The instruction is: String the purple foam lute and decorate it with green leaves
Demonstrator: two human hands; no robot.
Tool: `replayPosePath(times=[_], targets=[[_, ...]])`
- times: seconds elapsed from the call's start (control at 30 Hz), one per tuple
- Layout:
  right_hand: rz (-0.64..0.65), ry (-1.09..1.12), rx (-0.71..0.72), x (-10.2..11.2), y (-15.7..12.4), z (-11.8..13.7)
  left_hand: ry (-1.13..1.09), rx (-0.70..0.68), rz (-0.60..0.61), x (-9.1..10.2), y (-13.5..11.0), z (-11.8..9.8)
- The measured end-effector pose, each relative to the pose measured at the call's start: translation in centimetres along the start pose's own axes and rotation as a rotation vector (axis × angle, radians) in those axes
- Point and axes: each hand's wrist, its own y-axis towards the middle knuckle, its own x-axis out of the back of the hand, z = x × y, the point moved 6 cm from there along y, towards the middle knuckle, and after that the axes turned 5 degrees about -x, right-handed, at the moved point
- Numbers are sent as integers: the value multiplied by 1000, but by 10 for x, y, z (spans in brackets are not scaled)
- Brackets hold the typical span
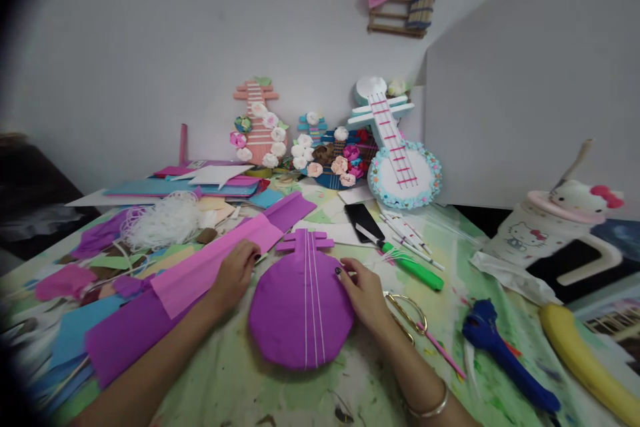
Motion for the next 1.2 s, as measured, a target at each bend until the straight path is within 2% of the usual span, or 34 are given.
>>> replayPosePath(times=[0.1,0.17,0.27,0.37,0.43,0.47,0.53,0.6,0.7,0.83,0.93,1.07,1.2], targets=[[-90,-71,50,13,0,5,14,-24,35,-3,-2,4],[-200,-43,94,31,0,9,14,-52,50,-4,-2,4],[-449,87,117,73,-5,12,10,-61,46,-5,-2,2],[-733,190,131,123,-20,15,-13,-2,25,-6,-3,5],[-821,177,144,149,-29,19,-45,50,20,-7,-4,7],[-815,133,144,158,-31,22,-62,69,19,-8,-5,8],[-716,-16,121,171,-26,26,-90,89,15,-8,-6,9],[-530,-247,68,173,-12,25,-111,103,18,-8,-6,9],[-256,-572,-10,165,16,14,-127,145,33,-8,-8,9],[-85,-693,-35,153,51,-8,-152,204,24,-6,-9,10],[32,-776,-73,145,67,-27,-209,241,10,-5,-10,14],[139,-848,-108,139,72,-46,-307,277,8,-7,-13,19],[186,-884,-126,136,70,-52,-364,318,10,-11,-15,23]])
